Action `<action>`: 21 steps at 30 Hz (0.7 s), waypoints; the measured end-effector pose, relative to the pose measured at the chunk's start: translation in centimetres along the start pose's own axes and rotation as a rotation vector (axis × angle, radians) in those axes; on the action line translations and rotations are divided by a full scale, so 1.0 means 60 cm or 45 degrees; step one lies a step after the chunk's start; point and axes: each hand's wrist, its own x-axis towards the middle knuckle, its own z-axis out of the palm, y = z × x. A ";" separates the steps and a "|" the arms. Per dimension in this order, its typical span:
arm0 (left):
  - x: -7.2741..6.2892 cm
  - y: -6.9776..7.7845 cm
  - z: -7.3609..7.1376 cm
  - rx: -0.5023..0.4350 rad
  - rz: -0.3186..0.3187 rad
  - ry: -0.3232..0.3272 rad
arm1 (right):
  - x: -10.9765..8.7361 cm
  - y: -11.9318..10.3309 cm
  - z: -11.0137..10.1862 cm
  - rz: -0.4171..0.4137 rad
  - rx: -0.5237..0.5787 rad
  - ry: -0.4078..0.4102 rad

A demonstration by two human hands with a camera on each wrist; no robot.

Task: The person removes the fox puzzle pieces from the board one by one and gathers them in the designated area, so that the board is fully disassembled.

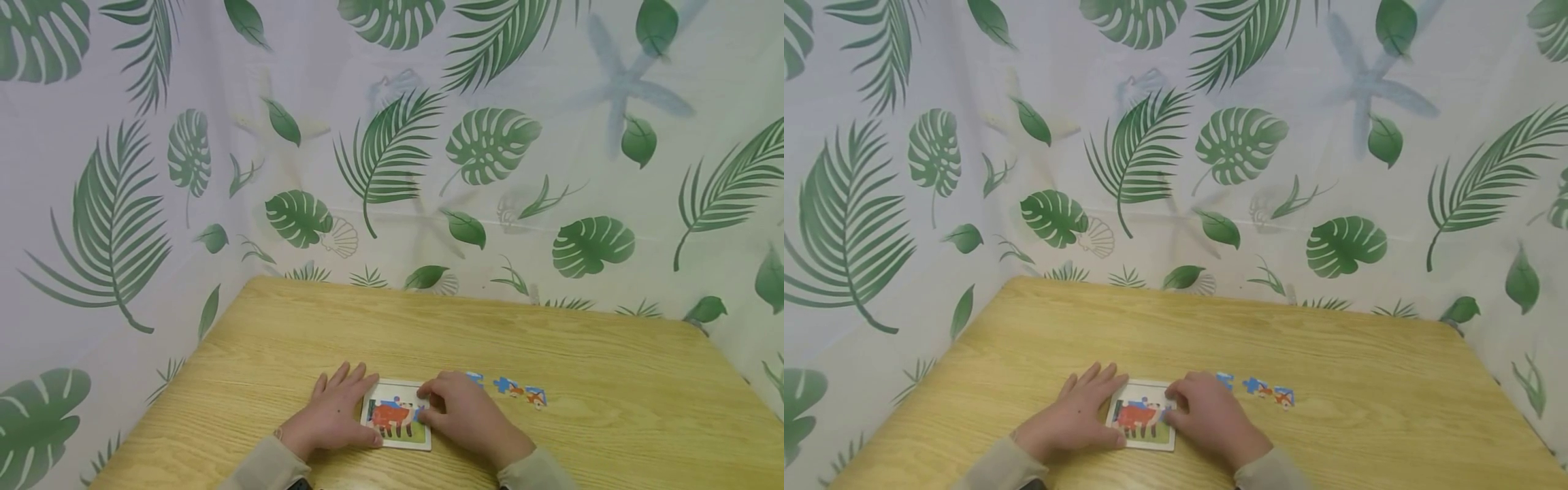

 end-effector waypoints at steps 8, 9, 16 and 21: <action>-0.002 -0.001 0.002 0.008 0.004 -0.004 | 0.002 -0.009 0.000 -0.007 -0.002 -0.043; -0.001 -0.001 0.002 0.010 0.009 -0.007 | 0.003 -0.010 0.000 -0.004 0.000 -0.050; 0.000 -0.002 -0.001 0.095 0.090 -0.068 | 0.003 -0.011 -0.001 0.026 0.007 -0.059; 0.002 0.000 -0.003 0.130 0.113 -0.102 | 0.003 -0.011 -0.003 0.044 0.025 -0.073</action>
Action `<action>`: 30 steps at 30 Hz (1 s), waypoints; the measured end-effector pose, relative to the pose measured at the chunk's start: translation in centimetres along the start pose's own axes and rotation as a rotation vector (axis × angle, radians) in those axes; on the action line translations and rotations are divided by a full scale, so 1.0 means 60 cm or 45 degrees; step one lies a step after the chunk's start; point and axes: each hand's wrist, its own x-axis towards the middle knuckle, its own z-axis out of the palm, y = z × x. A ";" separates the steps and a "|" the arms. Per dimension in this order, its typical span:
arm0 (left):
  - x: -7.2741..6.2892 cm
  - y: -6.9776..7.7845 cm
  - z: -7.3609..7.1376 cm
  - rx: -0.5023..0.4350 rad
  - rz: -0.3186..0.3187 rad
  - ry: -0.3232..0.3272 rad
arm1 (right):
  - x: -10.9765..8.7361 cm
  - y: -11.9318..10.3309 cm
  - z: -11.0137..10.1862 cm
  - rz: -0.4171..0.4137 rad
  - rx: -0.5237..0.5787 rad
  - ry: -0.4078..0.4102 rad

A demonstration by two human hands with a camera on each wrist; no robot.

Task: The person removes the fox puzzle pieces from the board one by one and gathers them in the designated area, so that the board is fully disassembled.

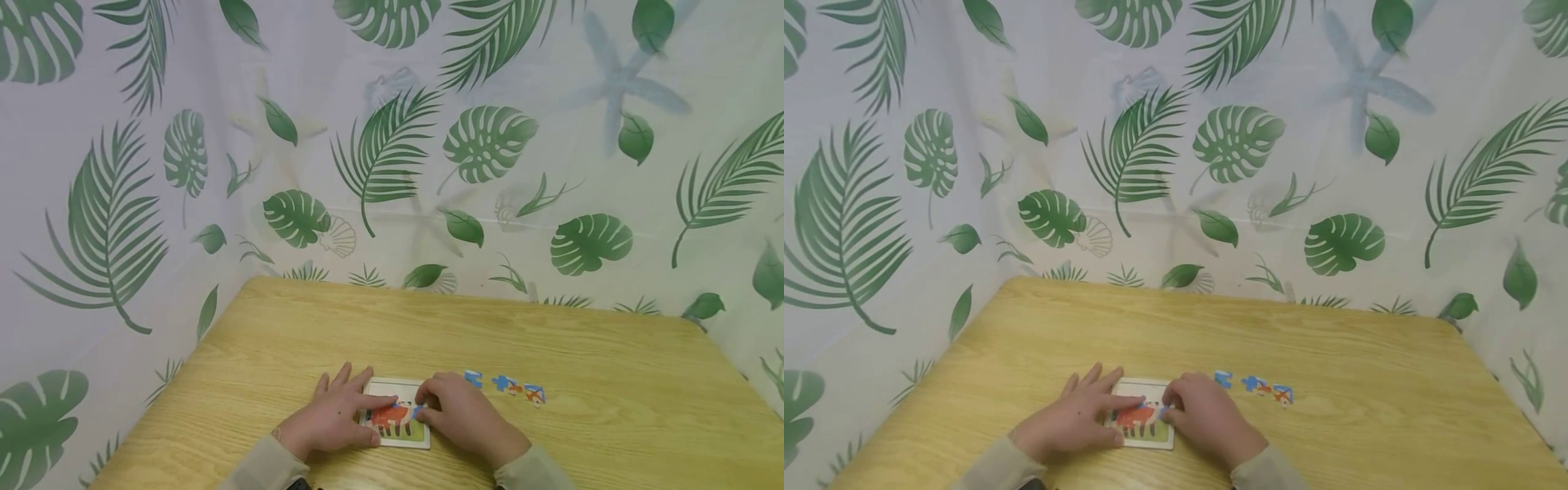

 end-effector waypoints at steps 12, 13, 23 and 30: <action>-0.002 0.001 -0.001 -0.029 0.008 -0.001 | 0.001 0.000 0.001 0.021 0.076 0.016; -0.002 0.001 -0.001 -0.025 0.008 0.000 | 0.000 0.001 0.001 0.020 0.085 0.016; 0.000 -0.001 0.000 -0.031 -0.015 0.000 | -0.003 0.018 0.006 0.068 0.376 0.058; 0.000 0.003 0.000 -0.024 -0.029 0.008 | -0.019 0.035 -0.011 0.178 0.553 0.120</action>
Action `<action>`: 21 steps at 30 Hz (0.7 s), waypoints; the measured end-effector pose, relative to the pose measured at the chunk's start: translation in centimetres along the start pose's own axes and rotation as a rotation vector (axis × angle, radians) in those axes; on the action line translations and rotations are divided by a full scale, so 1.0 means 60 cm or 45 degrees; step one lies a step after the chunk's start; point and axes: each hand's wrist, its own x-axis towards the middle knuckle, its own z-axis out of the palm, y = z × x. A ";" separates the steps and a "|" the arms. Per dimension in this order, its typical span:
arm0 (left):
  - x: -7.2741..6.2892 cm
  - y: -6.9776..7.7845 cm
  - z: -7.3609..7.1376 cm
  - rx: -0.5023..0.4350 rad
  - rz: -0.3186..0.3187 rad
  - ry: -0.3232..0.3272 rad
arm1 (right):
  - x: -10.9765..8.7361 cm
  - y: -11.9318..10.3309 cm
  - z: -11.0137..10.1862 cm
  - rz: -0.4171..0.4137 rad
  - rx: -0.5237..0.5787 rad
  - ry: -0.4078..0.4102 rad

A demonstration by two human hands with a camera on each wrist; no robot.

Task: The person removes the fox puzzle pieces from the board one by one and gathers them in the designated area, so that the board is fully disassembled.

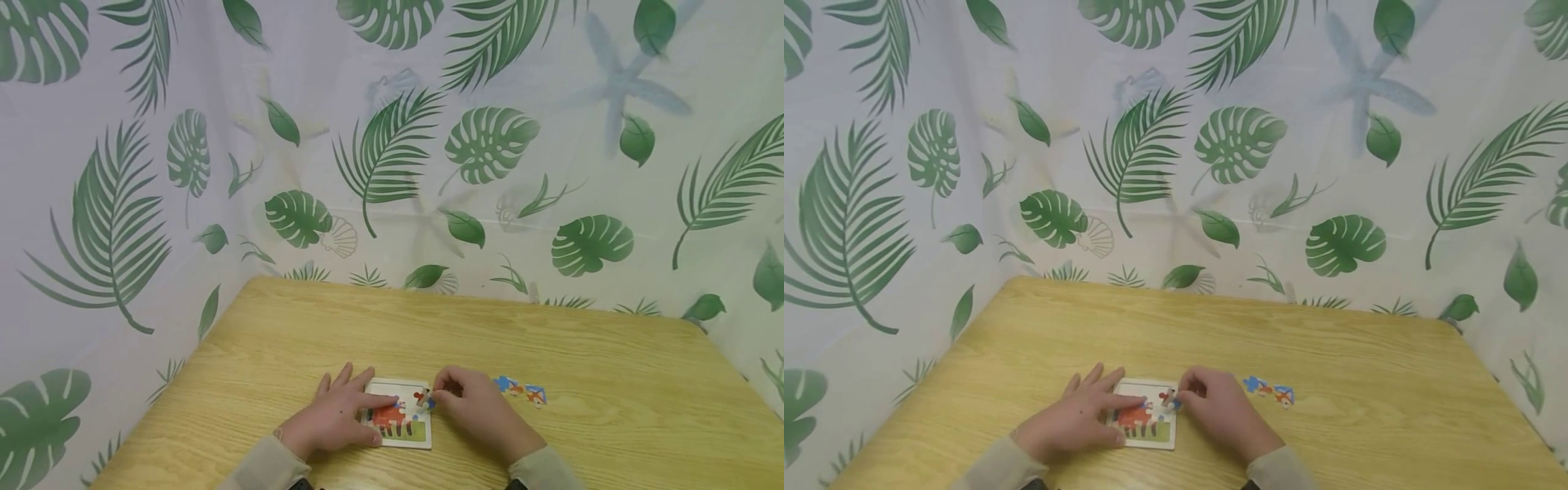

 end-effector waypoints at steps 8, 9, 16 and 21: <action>0.000 0.002 0.001 0.010 0.002 0.009 | -0.027 0.027 -0.074 0.017 -0.074 -0.034; 0.000 0.001 0.000 0.012 0.004 0.012 | -0.032 0.033 -0.085 0.020 -0.090 -0.043; 0.000 -0.003 0.002 0.009 0.004 0.012 | -0.069 0.077 -0.148 0.034 -0.152 -0.125; 0.000 -0.005 0.004 -0.009 -0.012 0.026 | -0.087 0.098 -0.175 0.035 -0.107 -0.125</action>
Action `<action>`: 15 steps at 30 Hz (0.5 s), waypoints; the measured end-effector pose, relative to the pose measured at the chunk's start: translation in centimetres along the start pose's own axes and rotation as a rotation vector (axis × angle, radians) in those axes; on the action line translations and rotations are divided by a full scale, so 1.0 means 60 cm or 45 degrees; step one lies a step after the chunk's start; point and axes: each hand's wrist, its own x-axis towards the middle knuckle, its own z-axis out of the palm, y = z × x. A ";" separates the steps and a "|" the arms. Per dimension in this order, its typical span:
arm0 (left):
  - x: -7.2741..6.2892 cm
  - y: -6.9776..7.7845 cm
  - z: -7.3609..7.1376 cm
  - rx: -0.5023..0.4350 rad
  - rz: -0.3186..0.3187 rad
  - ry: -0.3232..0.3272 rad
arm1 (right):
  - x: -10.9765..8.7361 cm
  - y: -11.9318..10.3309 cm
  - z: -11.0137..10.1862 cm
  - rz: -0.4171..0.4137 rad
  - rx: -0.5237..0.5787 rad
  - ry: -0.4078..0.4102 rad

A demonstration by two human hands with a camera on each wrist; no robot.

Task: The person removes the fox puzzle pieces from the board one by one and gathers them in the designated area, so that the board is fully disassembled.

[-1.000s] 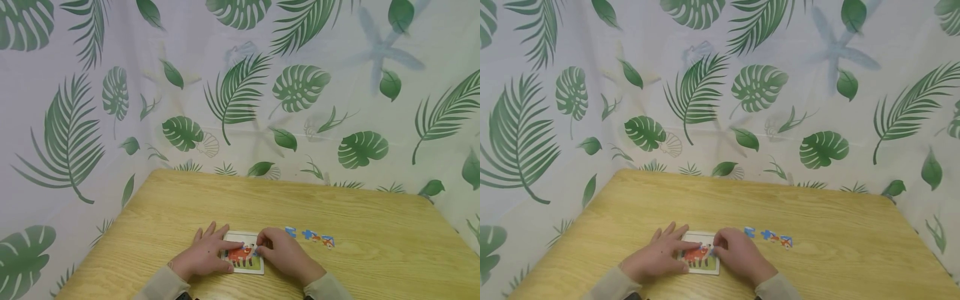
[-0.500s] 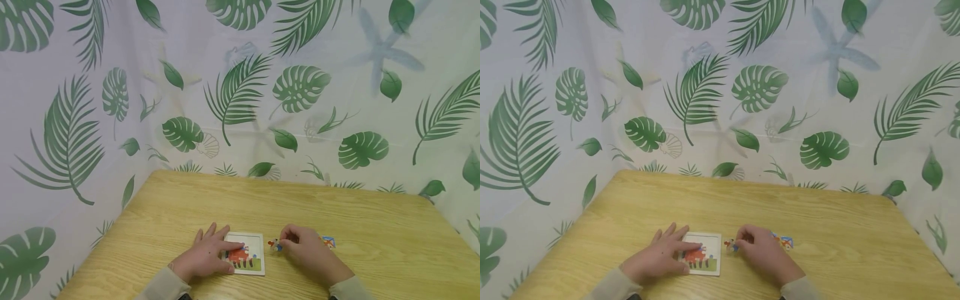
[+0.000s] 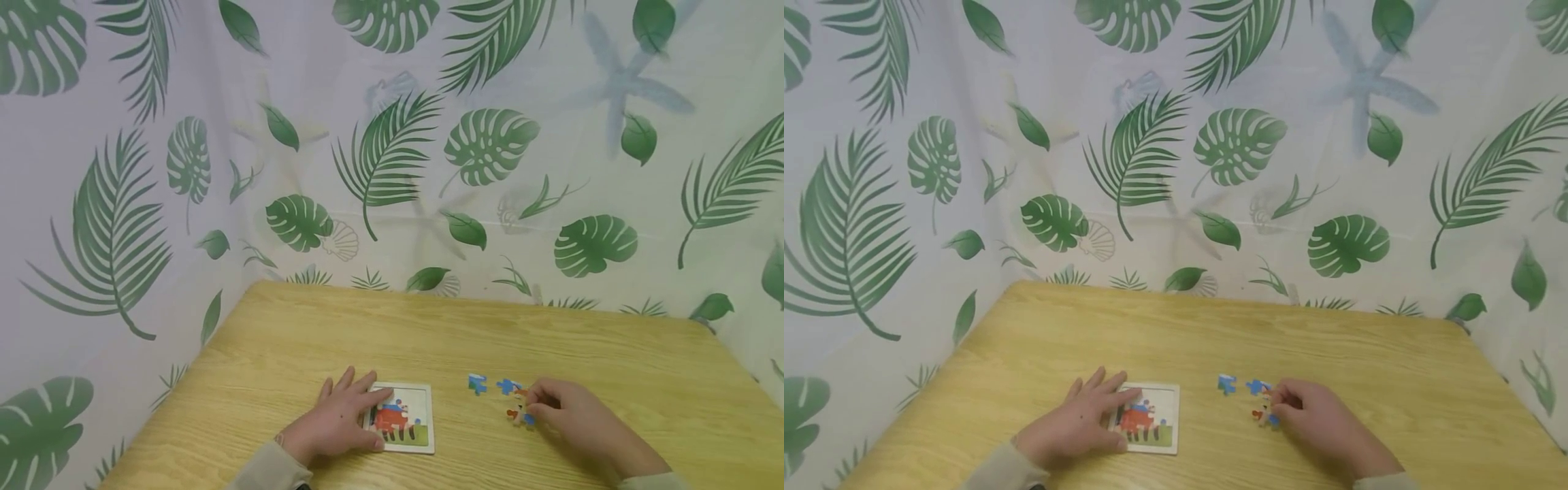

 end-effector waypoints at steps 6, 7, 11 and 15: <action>0.002 0.002 0.003 -0.008 -0.015 0.019 | -0.014 0.016 -0.011 0.034 -0.054 0.024; 0.001 0.002 0.003 -0.010 -0.016 0.020 | -0.014 0.017 -0.012 0.041 -0.075 0.031; 0.001 0.001 0.001 -0.025 -0.017 0.011 | -0.018 0.022 -0.019 0.062 -0.120 0.043; 0.000 0.000 0.000 -0.041 -0.017 -0.002 | -0.019 0.027 -0.016 0.107 -0.166 0.056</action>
